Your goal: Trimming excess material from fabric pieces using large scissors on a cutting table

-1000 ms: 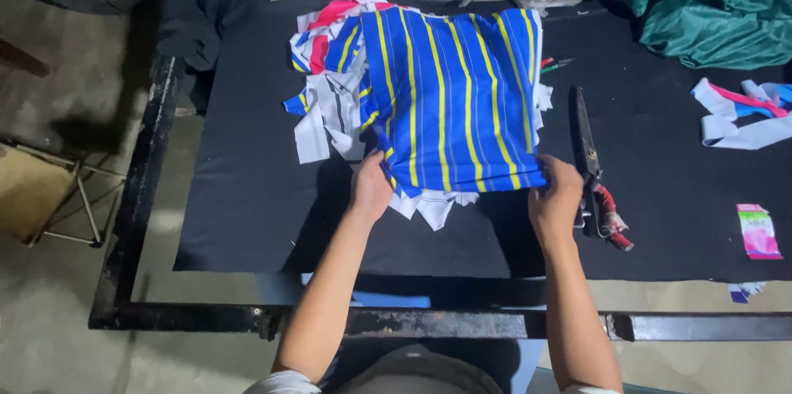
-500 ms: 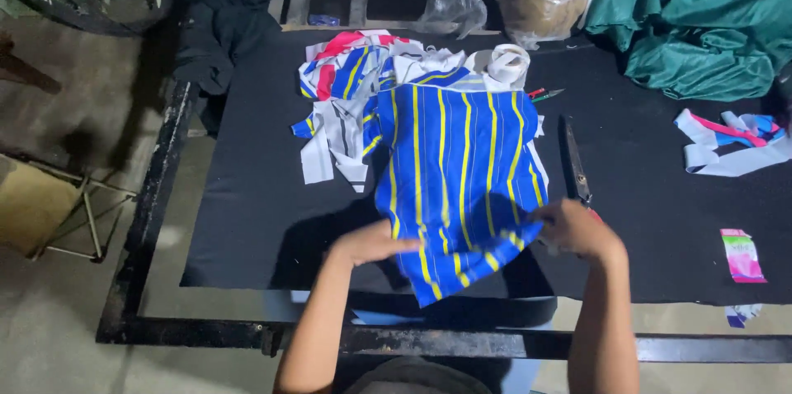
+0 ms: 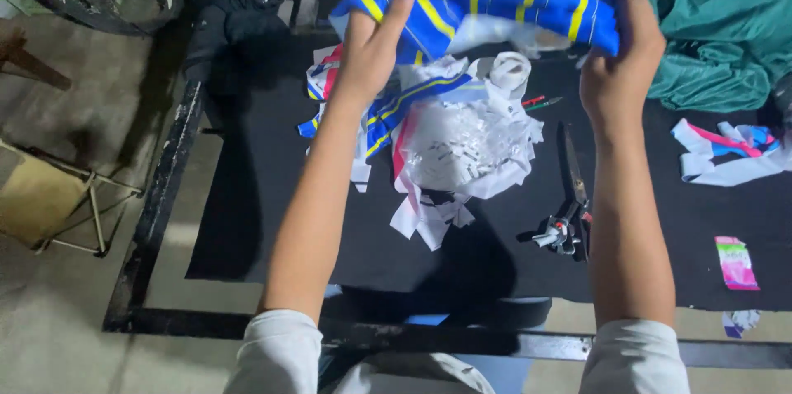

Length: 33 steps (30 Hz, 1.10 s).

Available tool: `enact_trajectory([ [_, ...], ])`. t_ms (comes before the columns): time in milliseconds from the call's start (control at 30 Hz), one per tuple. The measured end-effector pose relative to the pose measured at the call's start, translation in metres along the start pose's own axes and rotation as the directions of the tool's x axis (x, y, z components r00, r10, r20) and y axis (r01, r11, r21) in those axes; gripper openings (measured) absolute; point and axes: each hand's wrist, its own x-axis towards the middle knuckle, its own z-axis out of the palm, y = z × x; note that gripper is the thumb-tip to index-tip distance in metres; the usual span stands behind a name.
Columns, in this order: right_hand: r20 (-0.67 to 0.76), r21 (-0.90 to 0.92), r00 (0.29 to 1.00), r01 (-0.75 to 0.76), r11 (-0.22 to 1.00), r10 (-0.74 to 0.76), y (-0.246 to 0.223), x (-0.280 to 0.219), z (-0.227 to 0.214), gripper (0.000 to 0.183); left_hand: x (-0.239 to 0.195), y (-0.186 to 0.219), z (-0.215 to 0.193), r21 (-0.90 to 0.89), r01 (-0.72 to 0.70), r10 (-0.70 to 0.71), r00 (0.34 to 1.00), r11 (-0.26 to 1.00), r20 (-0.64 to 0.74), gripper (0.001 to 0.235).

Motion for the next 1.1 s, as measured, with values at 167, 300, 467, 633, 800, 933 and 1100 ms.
enact_trajectory([
  [167,0.015,-0.015,1.000,-0.020,1.000,0.020,0.023,-0.080,0.021,0.038,-0.052,-0.044,0.019,0.096,0.246,-0.226,0.958,0.965,-0.178,0.059],
  [300,0.169,-0.309,0.931,-0.263,0.914,0.325,0.030,-0.158,0.040,0.072,-0.109,-0.099,0.028,0.023,0.644,-0.619,0.744,0.765,-0.250,0.100],
  [467,0.301,-0.534,0.637,-0.504,0.679,0.709,0.047,-0.229,0.061,0.092,-0.144,-0.205,0.026,-0.002,0.603,-0.576,0.761,0.798,-0.298,0.059],
  [633,0.261,-0.484,0.573,-0.619,0.619,0.777,0.011,-0.233,0.068,0.095,-0.156,-0.191,0.022,-0.018,0.538,-0.516,0.797,0.843,-0.315,0.042],
  [800,0.165,-0.629,0.754,-0.416,0.656,0.636,0.040,-0.286,0.092,0.087,-0.155,-0.204,0.006,-0.060,0.492,-0.490,0.834,0.869,-0.254,0.031],
  [933,0.166,-0.589,0.706,-0.488,0.643,0.688,0.040,-0.285,0.091,0.085,-0.151,-0.184,0.004,-0.225,0.488,-0.533,0.809,0.844,-0.245,0.028],
  [1100,-0.039,-0.218,0.722,-0.681,0.699,0.691,0.036,-0.291,0.080,0.061,-0.143,-0.158,0.011,-0.348,0.561,-0.606,0.795,0.751,-0.026,0.033],
])
